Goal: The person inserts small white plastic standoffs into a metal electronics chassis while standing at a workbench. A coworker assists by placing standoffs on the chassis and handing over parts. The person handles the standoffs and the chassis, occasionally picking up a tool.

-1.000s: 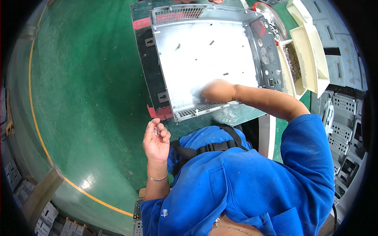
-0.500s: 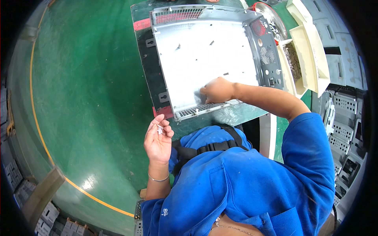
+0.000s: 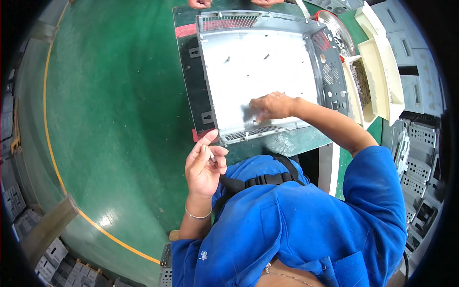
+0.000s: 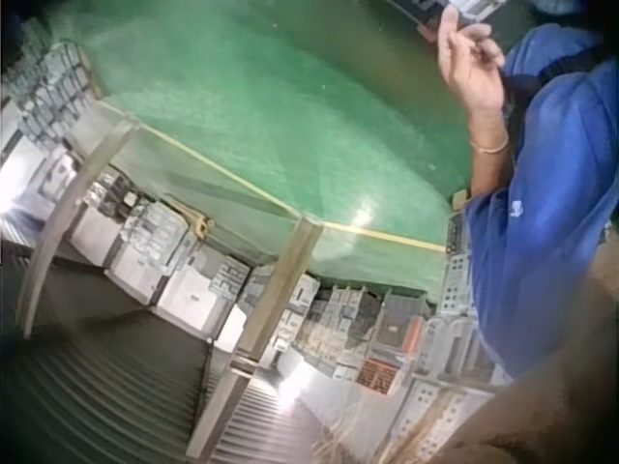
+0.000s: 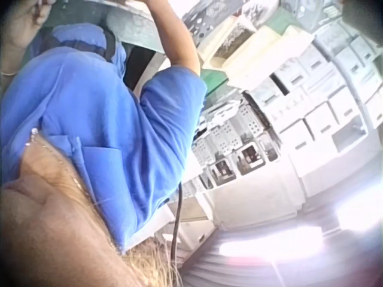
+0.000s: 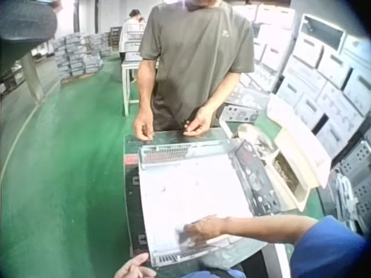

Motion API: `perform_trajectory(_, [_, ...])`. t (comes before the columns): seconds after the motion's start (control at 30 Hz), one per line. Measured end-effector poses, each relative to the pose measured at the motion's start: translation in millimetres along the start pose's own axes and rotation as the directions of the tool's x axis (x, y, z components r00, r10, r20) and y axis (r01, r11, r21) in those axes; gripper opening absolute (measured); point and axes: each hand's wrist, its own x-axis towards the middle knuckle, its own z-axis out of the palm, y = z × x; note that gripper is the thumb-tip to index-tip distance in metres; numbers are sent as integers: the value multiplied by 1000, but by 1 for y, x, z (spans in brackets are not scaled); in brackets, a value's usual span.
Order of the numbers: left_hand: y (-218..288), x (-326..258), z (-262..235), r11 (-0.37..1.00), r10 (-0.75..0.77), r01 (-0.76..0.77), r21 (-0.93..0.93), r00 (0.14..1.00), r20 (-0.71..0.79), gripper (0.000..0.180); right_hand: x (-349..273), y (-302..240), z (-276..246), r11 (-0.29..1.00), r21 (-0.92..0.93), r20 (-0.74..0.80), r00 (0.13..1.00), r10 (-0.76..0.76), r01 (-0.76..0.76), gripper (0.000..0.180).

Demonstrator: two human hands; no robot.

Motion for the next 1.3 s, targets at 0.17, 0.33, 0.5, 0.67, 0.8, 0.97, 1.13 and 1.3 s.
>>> perform_trajectory(0.17, [0,17,22,994,94,-96,57,995,36,40,1,-75,-36,833,479,-338,934,-118,278,24])
perform_trajectory(0.33, [3,28,47,903,251,-170,393,954,-165,39,5,-113,-40,905,300,-427,891,-155,302,20])
perform_trajectory(0.5, [2,30,44,939,186,-138,314,974,-127,39,10,-114,-39,941,203,-458,876,-152,270,15])
perform_trajectory(0.67, [9,29,26,976,188,-170,133,974,-129,37,24,-89,-29,774,544,-560,827,47,325,7])
perform_trajectory(0.8, [26,25,-21,965,186,-212,-153,969,-164,26,37,-51,-1,962,227,-310,948,-78,154,9])
perform_trajectory(0.97, [27,14,-39,971,145,-177,-158,970,-197,21,49,-52,26,970,105,-68,975,-212,218,8])
perform_trajectory(1.13, [15,11,-44,966,89,-140,-218,969,-229,19,55,-49,37,952,-20,-111,945,-306,306,7])
perform_trajectory(1.3, [7,12,-49,971,45,-98,-220,972,-231,19,55,-49,39,946,-59,-145,935,-325,319,8])
